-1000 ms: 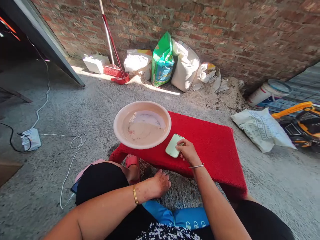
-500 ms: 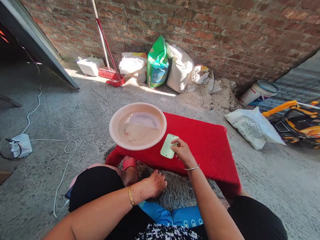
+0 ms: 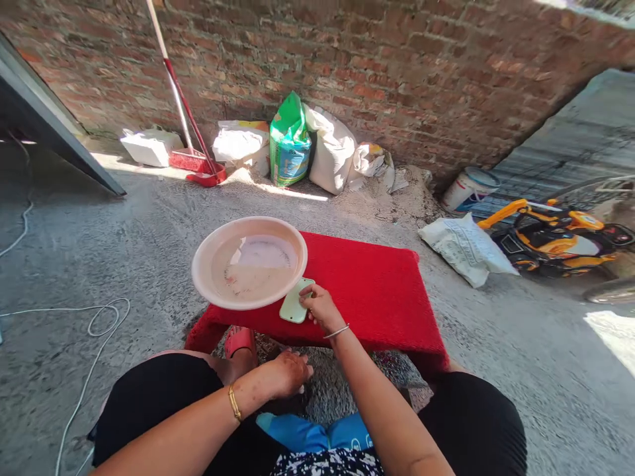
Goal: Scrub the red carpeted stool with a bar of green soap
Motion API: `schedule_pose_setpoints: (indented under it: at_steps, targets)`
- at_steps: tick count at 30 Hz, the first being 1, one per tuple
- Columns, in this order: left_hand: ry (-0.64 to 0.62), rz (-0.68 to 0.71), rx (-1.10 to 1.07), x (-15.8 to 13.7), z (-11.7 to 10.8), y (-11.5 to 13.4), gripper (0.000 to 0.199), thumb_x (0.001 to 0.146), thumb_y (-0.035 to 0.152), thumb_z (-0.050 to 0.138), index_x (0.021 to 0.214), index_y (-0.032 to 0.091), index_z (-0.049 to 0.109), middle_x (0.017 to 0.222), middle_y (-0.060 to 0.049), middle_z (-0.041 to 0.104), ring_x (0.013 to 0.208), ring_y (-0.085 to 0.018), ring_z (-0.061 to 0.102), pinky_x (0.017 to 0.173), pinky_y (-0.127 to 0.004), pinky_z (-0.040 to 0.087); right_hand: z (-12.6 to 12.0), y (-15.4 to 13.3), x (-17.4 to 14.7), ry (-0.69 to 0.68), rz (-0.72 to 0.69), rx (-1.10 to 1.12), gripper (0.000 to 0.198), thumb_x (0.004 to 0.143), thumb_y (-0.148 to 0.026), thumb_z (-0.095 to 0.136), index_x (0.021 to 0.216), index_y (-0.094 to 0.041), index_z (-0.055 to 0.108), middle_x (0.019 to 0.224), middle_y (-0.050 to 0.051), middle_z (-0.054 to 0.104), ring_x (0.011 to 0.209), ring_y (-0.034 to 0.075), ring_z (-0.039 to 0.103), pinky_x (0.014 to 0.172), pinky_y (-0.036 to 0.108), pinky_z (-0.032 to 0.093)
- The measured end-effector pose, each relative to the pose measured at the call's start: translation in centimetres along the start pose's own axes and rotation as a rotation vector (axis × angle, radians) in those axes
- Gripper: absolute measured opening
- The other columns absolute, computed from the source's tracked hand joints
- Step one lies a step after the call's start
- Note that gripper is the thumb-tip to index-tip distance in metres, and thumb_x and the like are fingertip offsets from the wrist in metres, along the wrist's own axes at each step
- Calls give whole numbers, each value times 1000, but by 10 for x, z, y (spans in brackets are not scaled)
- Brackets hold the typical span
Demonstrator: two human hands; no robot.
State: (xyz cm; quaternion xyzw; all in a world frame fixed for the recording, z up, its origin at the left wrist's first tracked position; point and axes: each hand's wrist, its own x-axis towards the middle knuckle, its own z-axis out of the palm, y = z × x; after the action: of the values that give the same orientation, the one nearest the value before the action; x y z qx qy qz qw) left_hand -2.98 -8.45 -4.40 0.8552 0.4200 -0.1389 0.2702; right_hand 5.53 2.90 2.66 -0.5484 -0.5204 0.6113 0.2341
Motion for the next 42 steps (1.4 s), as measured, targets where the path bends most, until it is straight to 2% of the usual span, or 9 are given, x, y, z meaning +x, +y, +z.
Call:
schedule_pose_setpoints:
  at_steps: [4, 14, 18, 25, 28, 30, 33, 38, 42]
  targets:
    - [-32, 28, 100, 0, -3, 4, 30, 76, 26, 69, 104, 17, 68, 106, -18, 68, 99, -30, 66, 89, -50, 47, -29, 5, -10, 38, 22, -53, 21, 61, -25, 58, 82, -21, 53, 46, -12, 44, 31, 6, 37, 31, 17, 22]
    - [64, 33, 127, -19, -25, 23, 27, 84, 17, 54, 106, 12, 68, 108, -21, 66, 102, -31, 64, 94, -52, 42, -236, 57, -110, 665, 119, -96, 30, 56, -32, 61, 83, -21, 53, 40, -12, 38, 31, 7, 32, 32, 18, 18]
    - [43, -2, 152, -21, -36, 25, 28, 84, 19, 57, 108, 13, 67, 107, -20, 66, 103, -31, 63, 91, -49, 43, -221, 46, -113, 638, 33, -75, 34, 58, -35, 64, 86, -20, 55, 45, -11, 41, 34, 7, 33, 33, 19, 19]
    - [34, -58, 140, -28, -44, 18, 29, 84, 19, 57, 112, 14, 65, 112, -20, 64, 105, -32, 61, 91, -48, 41, -60, 15, -47, 27, -57, 43, 22, 59, -26, 63, 79, -20, 56, 56, -10, 47, 41, 4, 35, 38, 17, 25]
    - [13, -61, 143, -30, -46, 17, 32, 84, 19, 58, 115, 14, 64, 116, -20, 64, 107, -33, 60, 93, -49, 40, -35, 16, -30, -65, -46, 43, 20, 58, -18, 62, 76, -20, 56, 55, -10, 47, 42, 4, 36, 40, 16, 25]
    - [16, -50, 146, -29, -44, 17, 32, 85, 17, 56, 115, 13, 64, 116, -20, 64, 107, -33, 60, 93, -49, 40, -53, 23, -33, -60, -7, 18, 20, 58, -18, 63, 76, -21, 55, 53, -11, 46, 40, 4, 34, 39, 16, 24]
    - [51, -49, 164, -22, -33, 17, 27, 85, 14, 53, 108, 12, 67, 108, -20, 66, 101, -32, 62, 91, -49, 41, -122, 40, -62, 59, 73, 6, 24, 59, -27, 64, 80, -21, 55, 51, -12, 45, 34, 4, 32, 35, 18, 20]
    - [92, -1, 174, -14, -25, 21, 24, 85, 17, 56, 106, 14, 67, 109, -19, 65, 102, -30, 62, 92, -50, 42, -246, 64, -136, 513, 171, -68, 29, 56, -33, 64, 81, -21, 53, 44, -13, 39, 32, 5, 30, 34, 18, 17]
    - [10, 106, 33, -16, -55, 29, 25, 85, 24, 59, 108, 17, 67, 109, -16, 65, 104, -30, 62, 91, -49, 45, -264, 64, -174, 666, 140, -93, 32, 56, -34, 65, 83, -20, 54, 46, -12, 38, 34, 6, 30, 36, 20, 18]
